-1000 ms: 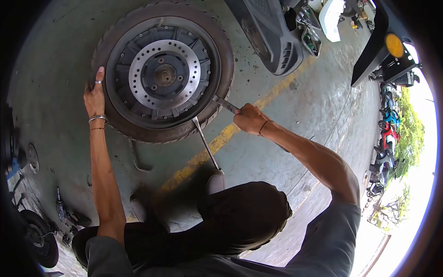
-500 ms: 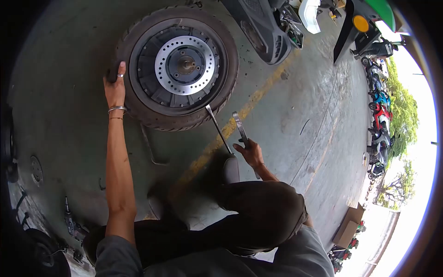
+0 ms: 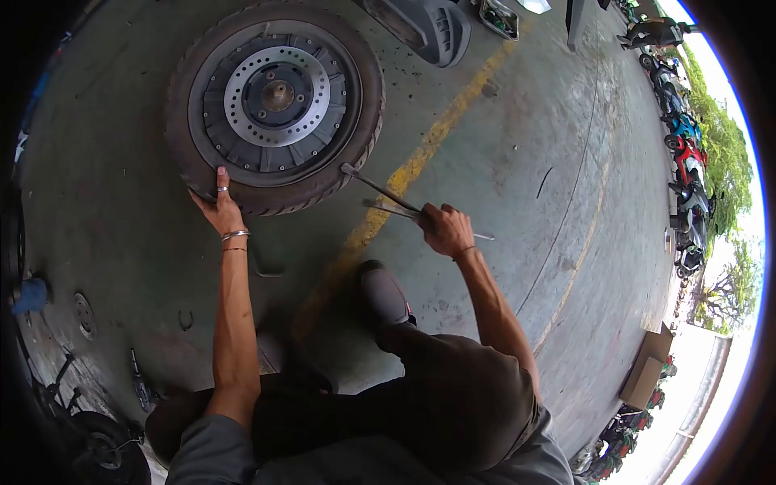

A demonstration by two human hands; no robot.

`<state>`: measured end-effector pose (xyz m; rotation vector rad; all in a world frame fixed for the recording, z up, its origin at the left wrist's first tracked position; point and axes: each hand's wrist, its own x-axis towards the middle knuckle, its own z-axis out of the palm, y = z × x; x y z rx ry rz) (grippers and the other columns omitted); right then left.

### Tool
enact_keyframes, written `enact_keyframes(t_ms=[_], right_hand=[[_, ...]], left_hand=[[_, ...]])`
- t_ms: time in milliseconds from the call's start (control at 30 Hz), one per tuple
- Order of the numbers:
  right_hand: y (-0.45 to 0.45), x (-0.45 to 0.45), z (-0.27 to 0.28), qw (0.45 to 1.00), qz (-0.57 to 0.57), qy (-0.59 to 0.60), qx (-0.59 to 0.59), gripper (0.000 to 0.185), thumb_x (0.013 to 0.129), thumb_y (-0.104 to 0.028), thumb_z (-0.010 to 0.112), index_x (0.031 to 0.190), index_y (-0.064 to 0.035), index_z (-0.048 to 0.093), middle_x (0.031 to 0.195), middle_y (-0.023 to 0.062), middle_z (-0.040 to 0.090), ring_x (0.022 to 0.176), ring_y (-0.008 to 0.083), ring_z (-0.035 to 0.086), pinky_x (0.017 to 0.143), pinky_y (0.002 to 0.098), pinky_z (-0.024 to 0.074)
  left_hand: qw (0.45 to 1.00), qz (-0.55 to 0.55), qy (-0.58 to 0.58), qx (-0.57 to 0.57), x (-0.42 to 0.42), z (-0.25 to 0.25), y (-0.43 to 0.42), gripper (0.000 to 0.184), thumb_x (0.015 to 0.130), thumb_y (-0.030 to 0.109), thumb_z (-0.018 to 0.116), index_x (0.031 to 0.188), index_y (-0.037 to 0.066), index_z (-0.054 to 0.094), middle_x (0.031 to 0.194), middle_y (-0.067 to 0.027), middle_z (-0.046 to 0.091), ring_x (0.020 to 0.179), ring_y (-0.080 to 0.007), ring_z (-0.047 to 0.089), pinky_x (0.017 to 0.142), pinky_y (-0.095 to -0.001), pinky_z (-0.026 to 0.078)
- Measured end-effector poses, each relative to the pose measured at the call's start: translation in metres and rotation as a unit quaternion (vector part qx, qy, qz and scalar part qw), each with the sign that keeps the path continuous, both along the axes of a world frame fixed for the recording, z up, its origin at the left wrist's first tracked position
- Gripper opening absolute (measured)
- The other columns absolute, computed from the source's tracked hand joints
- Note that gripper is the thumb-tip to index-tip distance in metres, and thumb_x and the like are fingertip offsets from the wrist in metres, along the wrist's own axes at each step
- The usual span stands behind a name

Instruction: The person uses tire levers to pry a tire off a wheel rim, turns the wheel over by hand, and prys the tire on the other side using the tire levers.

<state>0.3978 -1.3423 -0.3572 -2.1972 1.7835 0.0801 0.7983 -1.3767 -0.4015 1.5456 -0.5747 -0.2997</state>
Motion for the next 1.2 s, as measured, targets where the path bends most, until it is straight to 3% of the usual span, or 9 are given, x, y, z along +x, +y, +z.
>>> enact_keyframes(t_ms=[100, 200, 300, 367, 467, 767, 867, 1033, 1200], right_hand=[[0.02, -0.068, 0.04, 0.999, 0.031, 0.015, 0.031, 0.017, 0.087, -0.026, 0.065, 0.095, -0.0105, 0.066, 0.073, 0.0137, 0.062, 0.071, 0.0332, 0.061, 0.063, 0.0447, 0.0477], [0.05, -0.069, 0.079, 0.995, -0.009, -0.074, 0.068, 0.028, 0.089, -0.018, 0.062, 0.116, -0.011, 0.064, 0.075, 0.0177, 0.064, 0.072, 0.0352, 0.063, 0.065, 0.0421, 0.0495], [0.053, -0.006, 0.116, 0.983, -0.042, -0.131, 0.12, 0.042, 0.093, -0.014, 0.056, 0.134, -0.0123, 0.055, 0.074, 0.0206, 0.064, 0.07, 0.0386, 0.063, 0.065, 0.0407, 0.05], [0.042, 0.031, 0.118, 0.982, -0.006, -0.16, 0.102, 0.043, 0.09, -0.012, 0.057, 0.133, -0.0113, 0.055, 0.073, 0.0197, 0.064, 0.07, 0.0382, 0.063, 0.064, 0.0429, 0.0495], [0.023, 0.05, 0.097, 0.992, 0.091, -0.091, 0.014, 0.047, 0.086, -0.009, 0.059, 0.133, -0.0124, 0.055, 0.071, 0.0177, 0.063, 0.068, 0.0366, 0.063, 0.063, 0.0453, 0.0489], [0.008, 0.078, 0.068, 0.995, 0.091, -0.016, -0.021, 0.053, 0.082, -0.006, 0.059, 0.134, -0.0126, 0.054, 0.071, 0.0133, 0.062, 0.069, 0.033, 0.06, 0.062, 0.0456, 0.0484], [0.017, 0.063, 0.028, 0.99, 0.093, -0.077, -0.067, 0.059, 0.078, -0.001, 0.059, 0.135, -0.0118, 0.053, 0.067, 0.0114, 0.058, 0.065, 0.03, 0.058, 0.059, 0.0426, 0.0478], [0.017, 0.054, -0.035, 0.977, 0.097, -0.161, -0.104, 0.065, 0.074, 0.002, 0.059, 0.138, -0.0099, 0.051, 0.066, 0.0086, 0.054, 0.064, 0.027, 0.056, 0.056, 0.0412, 0.0481], [0.006, 0.071, 0.044, 0.992, 0.091, -0.089, -0.015, 0.06, 0.075, 0.001, 0.06, 0.135, -0.0088, 0.054, 0.063, 0.008, 0.054, 0.063, 0.0256, 0.056, 0.054, 0.0403, 0.0475]], left_hand=[[0.983, -0.069, -0.149, 0.082, 0.065, -0.006, -0.015, 0.096, 0.076, 0.04, 0.08, 0.143, -0.009, 0.031, 0.147, -0.0235, 0.036, 0.135, -0.0311, 0.038, 0.113, -0.0374, 0.029], [0.982, -0.18, -0.017, 0.06, 0.096, 0.015, -0.035, 0.095, 0.076, 0.042, 0.079, 0.142, -0.009, 0.034, 0.146, -0.0221, 0.038, 0.135, -0.0303, 0.038, 0.112, -0.0359, 0.029], [0.976, -0.195, -0.075, 0.053, 0.118, 0.006, -0.052, 0.095, 0.075, 0.042, 0.08, 0.141, -0.009, 0.035, 0.146, -0.0206, 0.039, 0.134, -0.0301, 0.039, 0.112, -0.0349, 0.029], [0.972, -0.224, 0.021, 0.062, 0.129, -0.013, -0.055, 0.097, 0.074, 0.044, 0.079, 0.142, -0.008, 0.034, 0.147, -0.021, 0.039, 0.135, -0.0312, 0.039, 0.112, -0.0354, 0.029], [0.973, -0.208, -0.019, 0.101, 0.127, -0.003, -0.054, 0.099, 0.076, 0.051, 0.076, 0.142, -0.008, 0.034, 0.147, -0.0221, 0.039, 0.136, -0.0327, 0.038, 0.112, -0.0361, 0.029], [0.963, -0.12, -0.055, 0.235, 0.141, 0.02, -0.098, 0.11, 0.075, 0.081, 0.051, 0.137, -0.009, 0.041, 0.141, -0.0289, 0.043, 0.134, -0.0423, 0.039, 0.111, -0.0405, 0.031], [0.948, -0.028, -0.093, 0.303, 0.126, 0.031, -0.108, 0.105, 0.076, 0.083, 0.044, 0.132, -0.005, 0.051, 0.129, -0.0316, 0.052, 0.124, -0.0477, 0.046, 0.106, -0.0449, 0.038], [0.937, -0.012, -0.091, 0.337, 0.114, 0.039, -0.102, 0.112, 0.073, 0.088, 0.038, 0.136, -0.005, 0.047, 0.135, -0.031, 0.048, 0.13, -0.045, 0.042, 0.11, -0.0435, 0.034], [0.934, 0.012, -0.109, 0.341, 0.119, 0.016, -0.098, 0.108, 0.072, 0.087, 0.042, 0.133, -0.002, 0.051, 0.131, -0.0301, 0.052, 0.127, -0.0449, 0.045, 0.107, -0.0452, 0.036]])
